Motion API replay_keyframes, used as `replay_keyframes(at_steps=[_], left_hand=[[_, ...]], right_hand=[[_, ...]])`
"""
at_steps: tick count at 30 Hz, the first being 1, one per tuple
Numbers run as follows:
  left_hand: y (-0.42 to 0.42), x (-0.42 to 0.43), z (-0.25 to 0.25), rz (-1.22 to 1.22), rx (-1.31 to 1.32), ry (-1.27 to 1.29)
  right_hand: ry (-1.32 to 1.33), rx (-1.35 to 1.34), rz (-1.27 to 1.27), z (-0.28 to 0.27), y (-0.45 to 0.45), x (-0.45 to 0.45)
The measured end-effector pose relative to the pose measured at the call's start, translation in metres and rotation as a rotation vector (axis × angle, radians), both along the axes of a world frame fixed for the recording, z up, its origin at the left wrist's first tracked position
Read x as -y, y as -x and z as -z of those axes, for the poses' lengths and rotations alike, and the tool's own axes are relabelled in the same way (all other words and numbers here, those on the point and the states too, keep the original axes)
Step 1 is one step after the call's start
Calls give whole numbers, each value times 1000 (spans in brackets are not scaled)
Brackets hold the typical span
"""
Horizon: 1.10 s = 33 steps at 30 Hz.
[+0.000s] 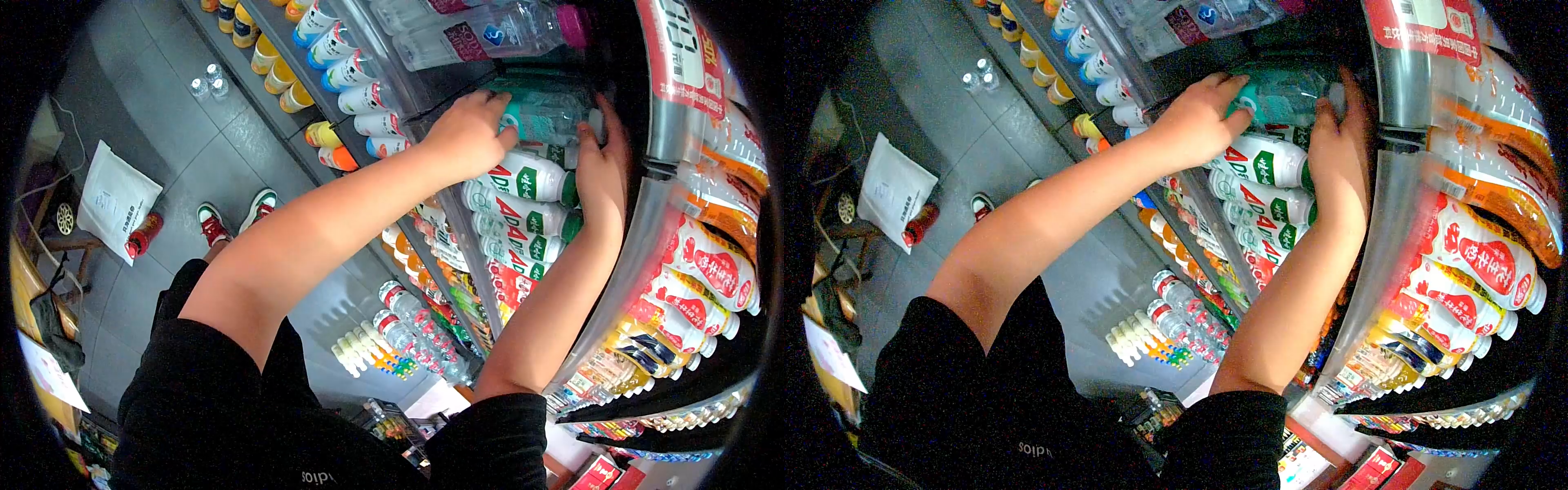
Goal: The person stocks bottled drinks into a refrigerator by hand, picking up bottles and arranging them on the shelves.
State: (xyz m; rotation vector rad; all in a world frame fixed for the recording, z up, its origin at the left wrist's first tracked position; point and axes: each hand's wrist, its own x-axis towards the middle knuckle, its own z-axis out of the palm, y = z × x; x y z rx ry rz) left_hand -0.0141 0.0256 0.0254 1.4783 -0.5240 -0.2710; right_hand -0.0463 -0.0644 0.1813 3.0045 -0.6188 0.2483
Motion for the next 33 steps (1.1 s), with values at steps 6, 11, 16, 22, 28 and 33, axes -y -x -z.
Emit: replay_keyframes(at_steps=[6, 11, 16, 22, 28, 33], left_hand=[[4, 22, 12, 5, 41, 76], [5, 19, 14, -18, 94, 28], [7, 19, 16, -22, 150, 3], [3, 7, 21, 86, 81, 69], [2, 7, 23, 141, 7, 87], [-1, 7, 26, 214, -45, 133]], right_hand=[[39, 65, -43, 5, -4, 15], [8, 96, -60, 1, -22, -6], [301, 213, -217, 12, -76, 39], [276, 105, -81, 13, -113, 58], [311, 121, -102, 9, -130, 59], [322, 122, -103, 9, -126, 60]])
